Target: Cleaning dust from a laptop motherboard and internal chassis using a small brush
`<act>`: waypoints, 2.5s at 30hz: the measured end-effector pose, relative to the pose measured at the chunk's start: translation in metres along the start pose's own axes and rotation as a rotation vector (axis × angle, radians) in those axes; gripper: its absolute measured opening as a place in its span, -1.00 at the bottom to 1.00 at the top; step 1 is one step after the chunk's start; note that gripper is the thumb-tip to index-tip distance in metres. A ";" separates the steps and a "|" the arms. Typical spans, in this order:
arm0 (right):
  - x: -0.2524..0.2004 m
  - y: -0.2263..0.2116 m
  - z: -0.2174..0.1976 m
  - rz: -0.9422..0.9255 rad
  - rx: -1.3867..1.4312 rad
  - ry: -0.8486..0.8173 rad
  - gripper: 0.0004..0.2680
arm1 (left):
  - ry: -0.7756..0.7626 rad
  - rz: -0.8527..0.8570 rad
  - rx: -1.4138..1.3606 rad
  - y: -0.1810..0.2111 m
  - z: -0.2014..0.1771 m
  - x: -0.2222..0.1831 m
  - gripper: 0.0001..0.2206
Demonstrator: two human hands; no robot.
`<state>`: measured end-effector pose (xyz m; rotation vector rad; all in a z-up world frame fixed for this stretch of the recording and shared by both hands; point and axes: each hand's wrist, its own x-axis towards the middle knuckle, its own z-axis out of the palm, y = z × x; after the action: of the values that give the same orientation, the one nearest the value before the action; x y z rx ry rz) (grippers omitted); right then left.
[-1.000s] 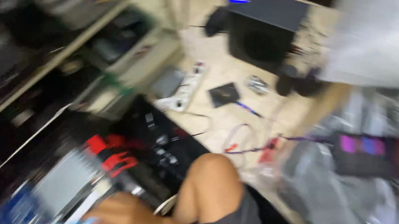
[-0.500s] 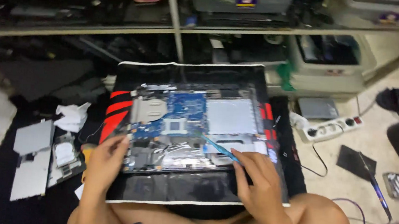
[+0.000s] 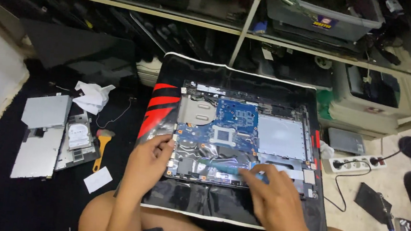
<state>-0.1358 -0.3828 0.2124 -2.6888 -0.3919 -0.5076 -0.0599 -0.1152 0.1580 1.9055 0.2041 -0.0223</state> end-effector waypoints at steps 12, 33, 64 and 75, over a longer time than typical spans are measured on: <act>0.031 -0.018 0.021 0.050 -0.014 -0.105 -0.78 | -0.013 0.012 0.003 0.002 -0.005 -0.005 -0.73; 0.069 -0.014 0.039 -0.021 -0.035 -0.179 -0.79 | -0.033 0.039 -0.007 0.001 -0.010 -0.004 -0.70; 0.090 -0.019 0.040 0.046 -0.008 -0.163 -0.80 | -0.013 0.074 -0.057 0.000 -0.009 -0.006 -0.73; 0.096 -0.030 0.043 0.184 0.184 -0.179 -0.80 | -0.013 0.056 -0.037 0.000 -0.008 -0.005 -0.71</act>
<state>-0.0469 -0.3197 0.2229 -2.5649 -0.2229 -0.1697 -0.0659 -0.1080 0.1615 1.8725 0.1409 0.0069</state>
